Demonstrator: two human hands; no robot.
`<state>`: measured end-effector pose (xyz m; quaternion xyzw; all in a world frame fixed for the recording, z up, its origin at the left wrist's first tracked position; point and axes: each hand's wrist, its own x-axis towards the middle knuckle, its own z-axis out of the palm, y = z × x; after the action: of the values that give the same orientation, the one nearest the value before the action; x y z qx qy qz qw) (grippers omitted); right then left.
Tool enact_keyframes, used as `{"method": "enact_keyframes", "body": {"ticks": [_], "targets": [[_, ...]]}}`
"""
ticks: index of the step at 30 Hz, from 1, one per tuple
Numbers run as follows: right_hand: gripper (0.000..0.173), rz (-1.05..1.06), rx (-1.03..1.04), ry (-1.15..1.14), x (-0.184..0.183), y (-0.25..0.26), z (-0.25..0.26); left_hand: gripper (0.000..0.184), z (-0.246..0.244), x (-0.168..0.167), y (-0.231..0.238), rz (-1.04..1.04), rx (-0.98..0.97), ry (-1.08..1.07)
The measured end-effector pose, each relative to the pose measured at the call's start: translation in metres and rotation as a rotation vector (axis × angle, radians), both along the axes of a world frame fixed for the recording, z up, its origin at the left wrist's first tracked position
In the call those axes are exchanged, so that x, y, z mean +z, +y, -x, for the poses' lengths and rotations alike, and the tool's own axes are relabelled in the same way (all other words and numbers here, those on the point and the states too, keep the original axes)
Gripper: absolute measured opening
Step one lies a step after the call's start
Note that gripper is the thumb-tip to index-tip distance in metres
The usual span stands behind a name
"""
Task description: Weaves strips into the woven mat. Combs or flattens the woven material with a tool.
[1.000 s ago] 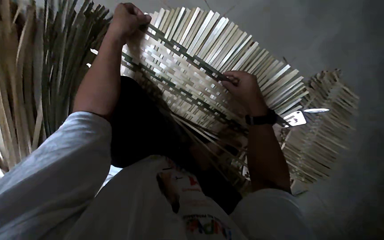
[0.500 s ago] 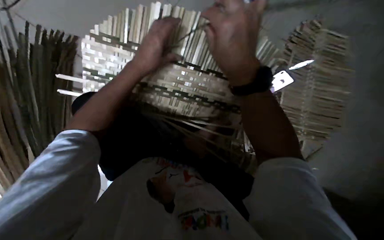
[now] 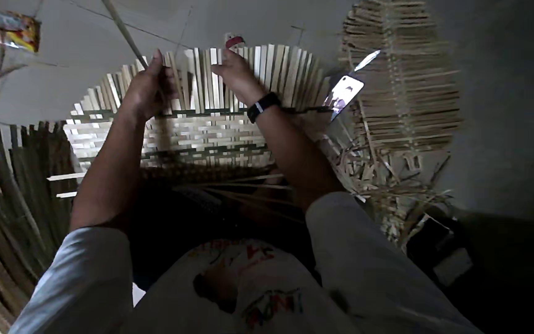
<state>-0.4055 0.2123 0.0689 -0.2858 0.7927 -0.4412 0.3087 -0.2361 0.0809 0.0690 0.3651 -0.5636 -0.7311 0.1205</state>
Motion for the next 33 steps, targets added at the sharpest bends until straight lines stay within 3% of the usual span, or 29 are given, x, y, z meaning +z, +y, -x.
{"method": "enact_keyframes", "body": {"ticks": [2,5,8,11,16,19,22,25,28,30,33], "targets": [[0.061,0.043,-0.035,-0.012,0.0,0.003,0.001,0.055,-0.005,0.0,-0.002,-0.016,-0.074,0.017],[0.041,0.253,-0.021,-0.121,0.009,0.025,-0.002,0.042,-0.01,-0.007,-0.018,0.024,-0.18,0.001],[0.047,0.367,0.099,-0.185,0.015,0.047,-0.011,0.017,-0.021,-0.014,-0.043,0.103,-0.489,0.054],[0.04,0.349,0.225,-0.008,0.033,0.059,-0.022,0.024,-0.021,-0.005,-0.049,0.127,-0.594,0.024],[0.036,0.446,0.237,0.172,0.04,0.054,-0.027,0.022,-0.007,0.016,-0.018,0.379,-0.486,-0.127],[0.027,0.403,0.152,0.235,0.035,0.052,-0.024,0.013,-0.02,0.009,-0.002,0.564,-0.268,0.014],[0.034,0.112,0.073,0.429,0.036,0.059,-0.023,0.036,-0.031,-0.014,0.023,0.766,0.057,-0.003],[0.05,-0.069,0.041,0.532,0.02,0.055,-0.023,0.061,-0.046,-0.033,0.054,1.021,-0.104,-0.29],[0.053,-0.149,0.013,0.533,0.006,0.052,-0.021,0.086,-0.045,-0.046,0.072,1.257,-0.315,-0.489],[0.054,-0.17,-0.008,0.503,-0.003,0.053,-0.021,0.092,-0.043,-0.056,0.078,1.323,-0.45,-0.579],[0.055,-0.175,-0.034,0.466,-0.018,0.054,-0.018,0.098,-0.032,-0.059,0.075,1.303,-0.504,-0.633]]}}
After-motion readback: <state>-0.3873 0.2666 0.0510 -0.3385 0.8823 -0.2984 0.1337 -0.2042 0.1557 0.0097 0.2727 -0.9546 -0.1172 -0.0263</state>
